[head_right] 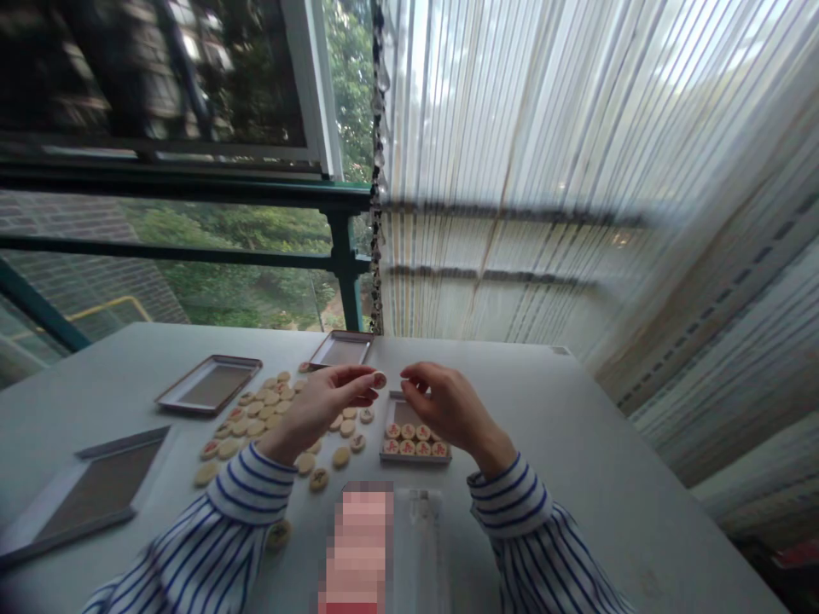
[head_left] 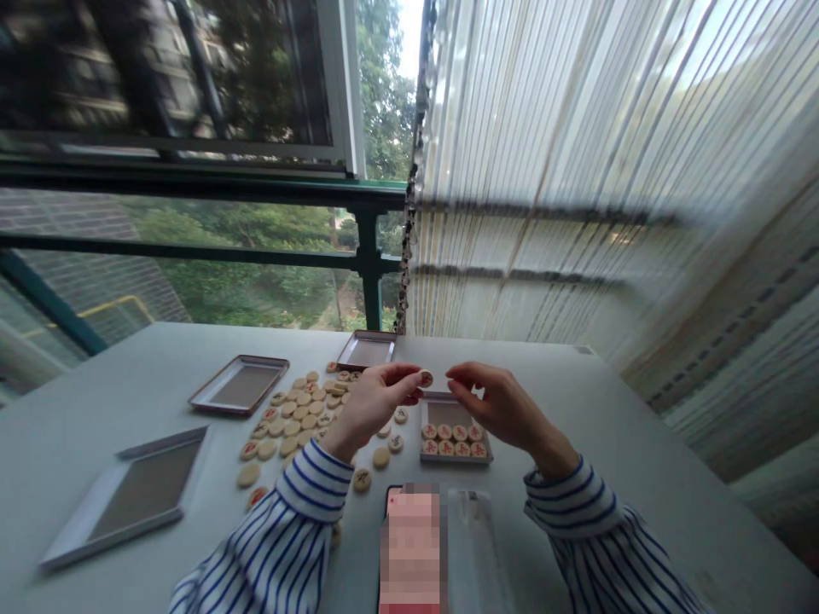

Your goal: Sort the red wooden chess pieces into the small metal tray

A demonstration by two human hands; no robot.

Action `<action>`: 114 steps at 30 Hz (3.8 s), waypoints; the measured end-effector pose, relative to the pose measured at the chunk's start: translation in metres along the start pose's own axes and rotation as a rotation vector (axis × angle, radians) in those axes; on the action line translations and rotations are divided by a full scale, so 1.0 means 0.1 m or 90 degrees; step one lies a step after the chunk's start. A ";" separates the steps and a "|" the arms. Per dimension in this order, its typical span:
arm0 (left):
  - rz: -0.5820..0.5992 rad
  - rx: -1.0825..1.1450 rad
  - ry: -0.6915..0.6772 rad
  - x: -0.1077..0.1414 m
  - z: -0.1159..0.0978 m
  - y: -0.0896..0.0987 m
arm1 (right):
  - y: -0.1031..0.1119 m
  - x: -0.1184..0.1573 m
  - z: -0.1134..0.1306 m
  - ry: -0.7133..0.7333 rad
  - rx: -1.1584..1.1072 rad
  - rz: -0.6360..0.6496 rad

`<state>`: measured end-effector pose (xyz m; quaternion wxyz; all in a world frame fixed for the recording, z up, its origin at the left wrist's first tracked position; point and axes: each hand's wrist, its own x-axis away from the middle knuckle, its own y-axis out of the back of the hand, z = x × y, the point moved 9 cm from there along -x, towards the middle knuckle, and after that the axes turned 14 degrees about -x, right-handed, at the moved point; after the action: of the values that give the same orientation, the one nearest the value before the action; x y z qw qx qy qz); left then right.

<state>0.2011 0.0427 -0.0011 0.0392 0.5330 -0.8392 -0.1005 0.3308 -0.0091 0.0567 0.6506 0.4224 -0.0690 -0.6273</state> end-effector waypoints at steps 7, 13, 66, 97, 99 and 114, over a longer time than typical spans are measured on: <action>0.028 0.024 0.012 -0.14 -0.02 -0.19 | 0.07 0.00 -0.09 -0.003 -0.021 -0.014; 0.046 0.023 0.016 -0.15 0.06 -0.24 | 0.00 -0.01 -0.18 -0.021 -0.041 0.008; 0.074 0.003 -0.014 -0.10 -0.06 -0.27 | -0.12 -0.04 -0.31 -0.101 -0.337 -0.019; 0.075 -0.010 -0.009 -0.12 -0.03 -0.27 | -0.20 -0.02 -0.35 -0.117 -0.365 0.007; 0.069 -0.008 -0.014 -0.13 -0.03 -0.27 | -0.21 -0.02 -0.35 -0.115 -0.370 0.011; 0.052 -0.031 -0.008 -0.12 -0.07 -0.25 | -0.23 0.00 -0.36 -0.107 -0.336 0.038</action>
<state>0.2295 0.0427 0.0006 0.0510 0.4964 -0.8579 -0.1223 0.3352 0.0111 0.0191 0.7482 0.1826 0.0310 -0.6371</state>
